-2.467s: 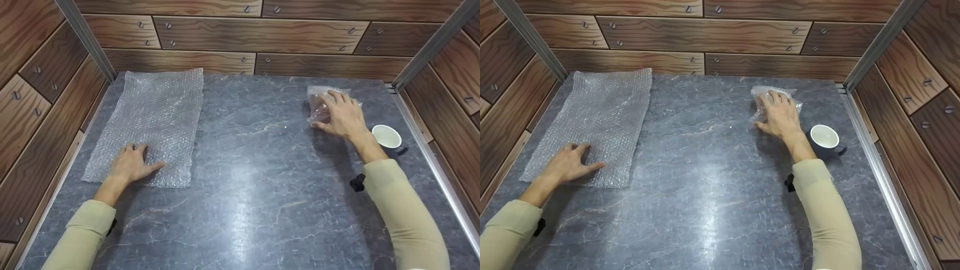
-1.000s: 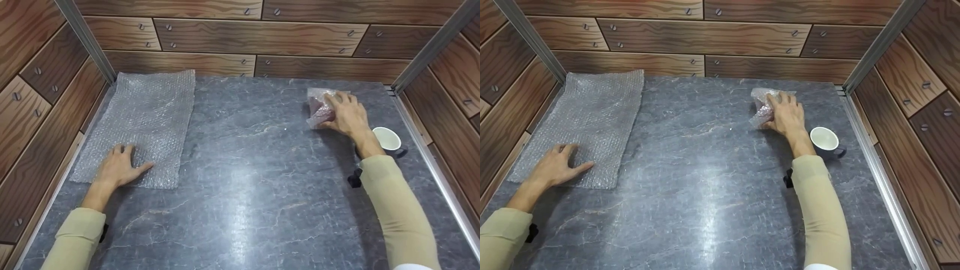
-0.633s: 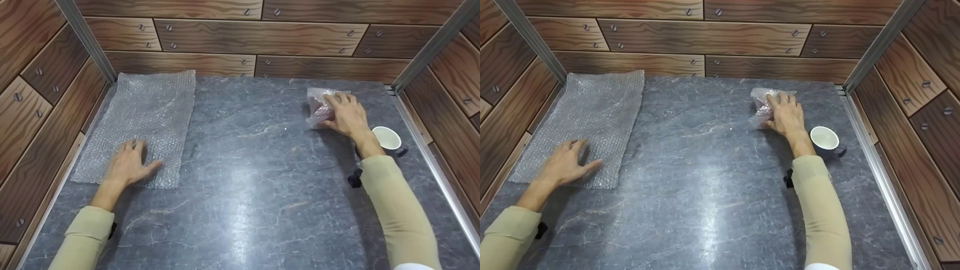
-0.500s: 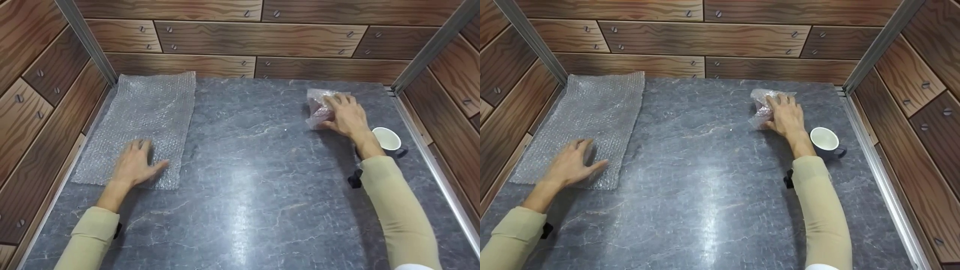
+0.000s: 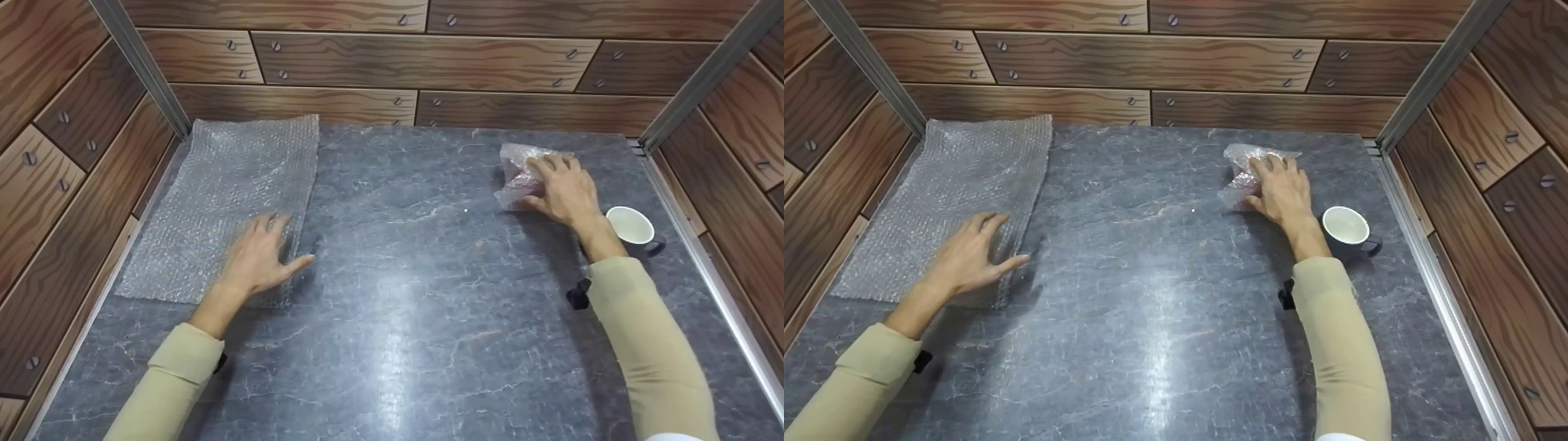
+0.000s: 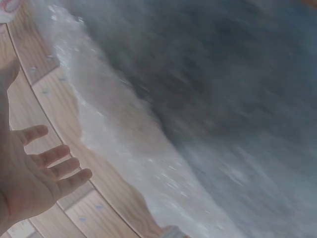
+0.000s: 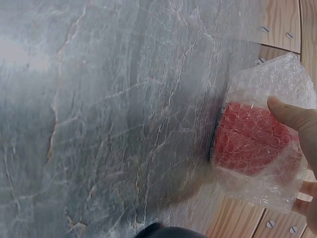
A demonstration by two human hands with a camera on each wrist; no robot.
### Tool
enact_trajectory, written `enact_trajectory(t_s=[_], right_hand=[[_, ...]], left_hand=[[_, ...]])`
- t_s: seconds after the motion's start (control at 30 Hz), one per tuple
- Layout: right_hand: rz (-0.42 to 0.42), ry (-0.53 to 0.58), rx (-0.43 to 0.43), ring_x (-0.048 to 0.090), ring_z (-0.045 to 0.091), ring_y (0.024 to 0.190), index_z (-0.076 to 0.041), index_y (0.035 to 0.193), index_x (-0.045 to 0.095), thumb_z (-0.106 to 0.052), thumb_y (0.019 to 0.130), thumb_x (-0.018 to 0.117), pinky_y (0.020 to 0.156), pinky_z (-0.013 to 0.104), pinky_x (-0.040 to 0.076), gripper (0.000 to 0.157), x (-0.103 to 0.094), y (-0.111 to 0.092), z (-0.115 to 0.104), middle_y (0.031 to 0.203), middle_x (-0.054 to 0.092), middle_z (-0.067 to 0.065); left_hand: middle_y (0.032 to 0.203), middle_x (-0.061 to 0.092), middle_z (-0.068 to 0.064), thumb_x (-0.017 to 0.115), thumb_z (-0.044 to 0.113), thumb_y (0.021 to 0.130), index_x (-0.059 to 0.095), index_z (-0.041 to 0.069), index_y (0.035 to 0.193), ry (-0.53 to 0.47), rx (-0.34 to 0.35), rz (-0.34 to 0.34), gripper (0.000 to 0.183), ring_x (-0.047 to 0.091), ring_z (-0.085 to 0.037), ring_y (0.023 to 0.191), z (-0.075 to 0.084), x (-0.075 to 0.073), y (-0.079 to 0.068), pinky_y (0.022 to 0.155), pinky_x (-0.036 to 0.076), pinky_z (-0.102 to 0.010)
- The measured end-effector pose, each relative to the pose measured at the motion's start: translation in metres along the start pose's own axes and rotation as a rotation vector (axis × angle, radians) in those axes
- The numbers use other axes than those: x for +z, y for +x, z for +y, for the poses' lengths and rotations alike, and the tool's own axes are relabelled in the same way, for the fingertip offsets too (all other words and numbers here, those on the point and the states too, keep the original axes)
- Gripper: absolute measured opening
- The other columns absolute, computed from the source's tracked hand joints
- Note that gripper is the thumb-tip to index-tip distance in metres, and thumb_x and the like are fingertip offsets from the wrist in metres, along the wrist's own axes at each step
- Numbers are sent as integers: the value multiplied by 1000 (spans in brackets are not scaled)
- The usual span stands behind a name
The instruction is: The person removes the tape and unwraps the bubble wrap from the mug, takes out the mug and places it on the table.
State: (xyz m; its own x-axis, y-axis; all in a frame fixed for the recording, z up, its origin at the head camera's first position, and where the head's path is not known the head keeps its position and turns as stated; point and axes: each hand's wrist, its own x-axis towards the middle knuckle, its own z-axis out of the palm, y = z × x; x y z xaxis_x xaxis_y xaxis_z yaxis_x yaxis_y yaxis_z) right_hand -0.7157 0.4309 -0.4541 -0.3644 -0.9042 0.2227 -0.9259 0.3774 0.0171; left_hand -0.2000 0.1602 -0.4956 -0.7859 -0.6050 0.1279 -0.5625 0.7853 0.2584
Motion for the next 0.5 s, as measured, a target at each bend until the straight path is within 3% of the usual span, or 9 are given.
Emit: enact_trajectory(t_s=[0.27,0.5], right_hand=[[68,15,-17,48,57,134,-10,146,53,-39,89,82,101,73,49,70,4,-2,-7,147,54,27],[128,21,-39,52,57,129,-11,143,56,-39,90,80,96,71,52,65,8,-4,-15,144,57,27]], left_hand=[[157,46,-29,68,71,89,43,7,159,-2,107,47,98,47,-48,146,32,5,11,116,47,-65],[160,45,-27,67,72,90,41,11,160,9,160,26,97,47,-48,147,57,9,22,116,47,-67]])
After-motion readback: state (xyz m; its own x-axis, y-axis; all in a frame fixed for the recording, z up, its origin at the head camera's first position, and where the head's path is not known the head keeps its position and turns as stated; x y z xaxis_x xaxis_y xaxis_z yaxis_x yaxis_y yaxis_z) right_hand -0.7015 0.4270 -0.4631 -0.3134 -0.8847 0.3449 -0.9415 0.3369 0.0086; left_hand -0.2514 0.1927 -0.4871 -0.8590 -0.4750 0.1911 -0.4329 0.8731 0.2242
